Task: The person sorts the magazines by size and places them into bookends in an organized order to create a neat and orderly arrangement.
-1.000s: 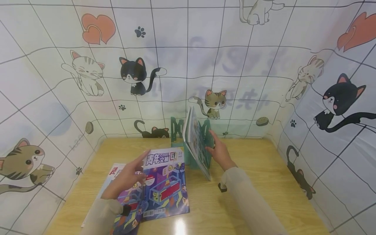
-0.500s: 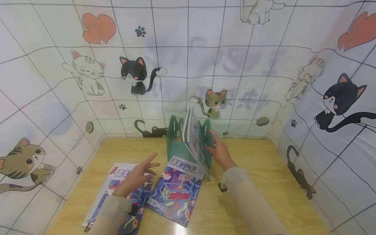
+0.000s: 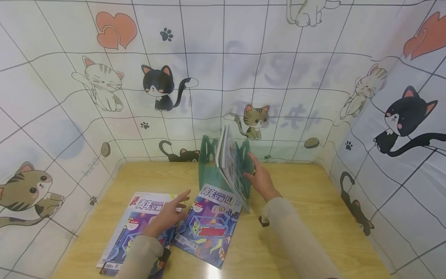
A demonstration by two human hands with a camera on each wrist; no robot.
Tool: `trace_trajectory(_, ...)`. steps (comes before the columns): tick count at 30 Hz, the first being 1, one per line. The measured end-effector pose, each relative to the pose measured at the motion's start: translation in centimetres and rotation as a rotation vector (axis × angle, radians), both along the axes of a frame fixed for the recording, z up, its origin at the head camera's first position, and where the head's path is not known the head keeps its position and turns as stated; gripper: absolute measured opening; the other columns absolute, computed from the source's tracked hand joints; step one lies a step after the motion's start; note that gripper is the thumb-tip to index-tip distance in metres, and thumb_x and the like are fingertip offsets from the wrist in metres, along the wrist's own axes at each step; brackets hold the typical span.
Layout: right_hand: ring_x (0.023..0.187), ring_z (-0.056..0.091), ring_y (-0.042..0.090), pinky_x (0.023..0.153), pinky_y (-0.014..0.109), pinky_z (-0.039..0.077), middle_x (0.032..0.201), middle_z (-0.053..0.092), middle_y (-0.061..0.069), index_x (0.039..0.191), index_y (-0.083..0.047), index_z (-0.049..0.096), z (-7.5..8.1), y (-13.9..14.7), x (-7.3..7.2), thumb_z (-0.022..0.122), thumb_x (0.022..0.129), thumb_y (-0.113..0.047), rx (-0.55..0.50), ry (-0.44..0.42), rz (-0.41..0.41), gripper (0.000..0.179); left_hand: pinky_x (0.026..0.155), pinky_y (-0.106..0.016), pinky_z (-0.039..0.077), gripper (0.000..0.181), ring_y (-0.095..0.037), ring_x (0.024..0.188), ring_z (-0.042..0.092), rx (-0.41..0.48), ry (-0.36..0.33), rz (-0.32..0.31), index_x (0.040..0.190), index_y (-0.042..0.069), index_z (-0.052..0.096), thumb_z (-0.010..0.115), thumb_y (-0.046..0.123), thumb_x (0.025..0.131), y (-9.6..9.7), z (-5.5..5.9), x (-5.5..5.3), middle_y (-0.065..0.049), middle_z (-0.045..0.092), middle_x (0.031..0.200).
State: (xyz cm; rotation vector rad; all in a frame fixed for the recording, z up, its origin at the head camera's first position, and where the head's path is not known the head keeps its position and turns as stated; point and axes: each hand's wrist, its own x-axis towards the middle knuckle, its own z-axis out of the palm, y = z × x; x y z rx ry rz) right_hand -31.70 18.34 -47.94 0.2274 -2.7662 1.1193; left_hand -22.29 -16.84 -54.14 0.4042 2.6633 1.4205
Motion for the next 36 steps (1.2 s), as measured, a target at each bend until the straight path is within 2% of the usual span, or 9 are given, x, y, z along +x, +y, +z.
trace_trajectory(7,0.110,0.059,0.040,0.081,0.050,0.054,0.145,0.044,0.020,0.154,-0.032,0.021,-0.1,0.0,-0.1,0.073,0.088,-0.015,0.011,-0.004,-0.018,0.086,0.089,-0.051,0.050,0.083,-0.038,0.117,0.055,-0.010,0.021,0.004,0.151,0.020,0.038,0.073,-0.004,0.080,0.7,-1.3,0.0,-0.018,0.049,0.141)
trace_trajectory(14,0.106,0.061,0.040,0.079,0.050,0.054,0.140,0.048,0.022,0.154,-0.032,0.021,-0.1,0.0,-0.1,0.074,0.088,-0.015,0.022,0.001,-0.012,0.086,0.091,-0.053,0.048,0.078,-0.035,0.115,0.058,-0.051,-0.005,0.012,0.149,0.020,0.041,0.075,0.004,0.082,0.7,-2.4,-0.1,-0.014,0.049,0.143)
trace_trajectory(20,0.110,0.059,0.042,0.082,0.052,0.053,0.142,0.047,0.023,0.154,-0.030,0.021,0.0,0.1,-0.1,0.073,0.088,-0.015,0.006,0.012,0.003,0.085,0.093,-0.054,0.047,0.076,-0.037,0.113,0.059,-0.065,0.014,0.002,0.149,0.017,0.041,0.076,0.006,0.082,1.2,-2.2,-0.2,-0.015,0.049,0.142)
trace_trajectory(30,0.111,0.058,0.043,0.083,0.053,0.052,0.142,0.046,0.024,0.154,-0.030,0.022,-0.1,0.2,-0.1,0.073,0.088,-0.013,-0.002,0.019,0.014,0.085,0.100,-0.055,0.041,0.075,-0.036,0.119,0.055,-0.164,-0.045,0.068,0.149,0.023,0.042,0.075,0.010,0.083,2.6,-1.4,-0.6,-0.010,0.048,0.144)
trace_trajectory(33,0.112,0.058,0.042,0.084,0.053,0.052,0.143,0.046,0.023,0.154,-0.031,0.022,-0.1,0.1,-0.1,0.073,0.088,-0.014,0.002,0.017,0.011,0.086,0.099,-0.055,0.042,0.074,-0.036,0.117,0.056,-0.163,-0.046,0.087,0.148,0.022,0.043,0.074,0.010,0.083,3.0,-1.1,-0.5,-0.011,0.049,0.143)
trace_trajectory(36,0.112,0.058,0.042,0.084,0.053,0.052,0.143,0.046,0.022,0.154,-0.032,0.021,-0.1,0.1,-0.1,0.073,0.088,-0.014,0.009,0.011,0.006,0.086,0.096,-0.055,0.044,0.073,-0.035,0.113,0.058,-0.161,-0.019,0.104,0.148,0.020,0.044,0.075,0.010,0.082,3.3,-1.2,-0.5,-0.013,0.050,0.142)
